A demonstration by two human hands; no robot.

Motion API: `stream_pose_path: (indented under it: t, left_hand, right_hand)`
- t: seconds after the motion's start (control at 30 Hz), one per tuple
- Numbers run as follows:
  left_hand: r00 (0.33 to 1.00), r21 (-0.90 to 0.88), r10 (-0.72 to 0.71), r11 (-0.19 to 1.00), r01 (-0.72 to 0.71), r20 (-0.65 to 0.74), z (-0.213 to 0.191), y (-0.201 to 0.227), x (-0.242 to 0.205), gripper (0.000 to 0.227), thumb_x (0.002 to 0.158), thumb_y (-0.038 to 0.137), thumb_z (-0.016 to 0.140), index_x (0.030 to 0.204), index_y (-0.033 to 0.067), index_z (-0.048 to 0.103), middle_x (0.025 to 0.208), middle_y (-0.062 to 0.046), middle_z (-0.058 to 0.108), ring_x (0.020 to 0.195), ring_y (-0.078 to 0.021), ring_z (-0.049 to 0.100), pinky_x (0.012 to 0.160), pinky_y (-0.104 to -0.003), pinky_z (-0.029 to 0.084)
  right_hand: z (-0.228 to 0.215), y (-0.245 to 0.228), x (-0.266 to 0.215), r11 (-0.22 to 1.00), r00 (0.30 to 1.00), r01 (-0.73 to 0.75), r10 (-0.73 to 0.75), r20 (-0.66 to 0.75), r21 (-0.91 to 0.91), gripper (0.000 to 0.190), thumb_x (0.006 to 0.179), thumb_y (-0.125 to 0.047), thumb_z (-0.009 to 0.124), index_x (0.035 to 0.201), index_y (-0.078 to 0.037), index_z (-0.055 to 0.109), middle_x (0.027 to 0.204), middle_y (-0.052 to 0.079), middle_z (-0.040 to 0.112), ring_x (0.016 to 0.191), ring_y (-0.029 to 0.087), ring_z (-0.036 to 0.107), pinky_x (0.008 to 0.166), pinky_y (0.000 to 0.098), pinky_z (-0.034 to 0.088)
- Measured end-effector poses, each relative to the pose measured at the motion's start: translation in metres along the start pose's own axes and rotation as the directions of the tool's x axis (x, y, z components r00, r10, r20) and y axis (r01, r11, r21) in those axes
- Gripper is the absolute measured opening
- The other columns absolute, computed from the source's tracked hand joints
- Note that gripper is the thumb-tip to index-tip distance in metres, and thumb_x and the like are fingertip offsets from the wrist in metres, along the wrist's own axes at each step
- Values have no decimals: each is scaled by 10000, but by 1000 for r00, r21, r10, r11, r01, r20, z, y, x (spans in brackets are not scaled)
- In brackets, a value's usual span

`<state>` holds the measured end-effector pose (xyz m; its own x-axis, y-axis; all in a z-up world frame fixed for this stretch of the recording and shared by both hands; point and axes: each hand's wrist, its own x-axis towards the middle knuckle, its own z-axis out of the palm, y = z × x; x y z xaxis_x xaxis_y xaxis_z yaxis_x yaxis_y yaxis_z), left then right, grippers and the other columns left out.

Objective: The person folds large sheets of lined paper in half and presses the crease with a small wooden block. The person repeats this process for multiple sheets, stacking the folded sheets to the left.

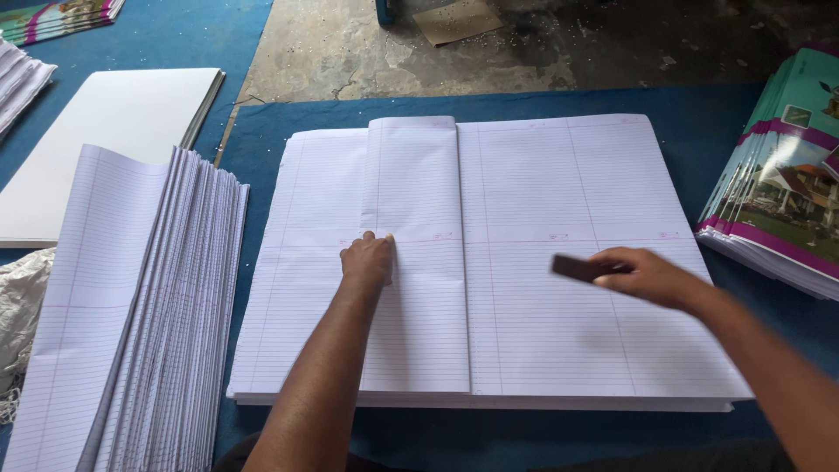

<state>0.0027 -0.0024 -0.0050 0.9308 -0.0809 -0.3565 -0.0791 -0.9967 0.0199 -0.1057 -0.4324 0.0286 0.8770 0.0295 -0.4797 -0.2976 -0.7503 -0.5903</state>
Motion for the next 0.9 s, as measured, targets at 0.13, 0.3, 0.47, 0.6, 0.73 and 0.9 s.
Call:
stream_pose_path:
  t: [0.13,0.3,0.47,0.6,0.73,0.9]
  left_hand:
    - [1000,-14,3,1000,-2,24,-4,1,-3,856,810,109,854,1535,262,425,1390,-73,537,1269,-280,563,995,-447,540]
    - [1000,-7,1,1000,-1,25,-7,2,-6,852,810,115,854,1535,256,429,1374,-66,553,1267,-285,566,1005,-458,532]
    - [1000,-3,8,1000,-8,22,-6,1,-7,877,798,147,871,1538,264,416,1382,-63,544,1276,-284,558,1010,-467,527]
    - [1000,11,3,1000,-3,30,-6,1,-6,903,790,165,882,1545,274,399,1407,-59,525,1281,-281,552,1011,-482,521]
    - [1000,12,4,1000,-4,23,-5,0,-6,911,784,172,887,1544,289,398,1414,-56,520,1293,-280,541,1016,-482,515]
    - [1000,25,1,1000,-1,19,-3,1,-3,903,786,181,886,1543,286,406,1415,-65,528,1293,-288,542,1020,-480,519]
  right_hand:
    - [-37,49,-11,943,927,-295,322,-194,157,534,872,-339,671,1397,-242,635,1122,230,733,1010,355,678,837,490,485]
    - [-50,126,-21,825,812,-304,486,-323,477,422,963,-229,641,1367,-111,664,1100,237,728,964,337,687,792,468,517]
    - [-47,194,-19,739,715,-263,581,-389,620,375,1005,-173,624,1359,-54,652,1143,228,709,969,288,698,844,440,554]
    - [-35,229,-16,698,635,-374,672,-381,610,378,1012,-161,615,1377,-64,638,1165,273,704,1010,357,714,849,492,580]
    - [-23,255,-12,728,581,-518,685,-440,449,360,966,-128,695,1317,-52,700,1162,275,738,1024,409,753,884,519,600]
    - [-28,260,-4,756,588,-651,558,-586,67,358,854,-260,842,1169,-97,796,1137,171,769,1022,320,732,940,441,558]
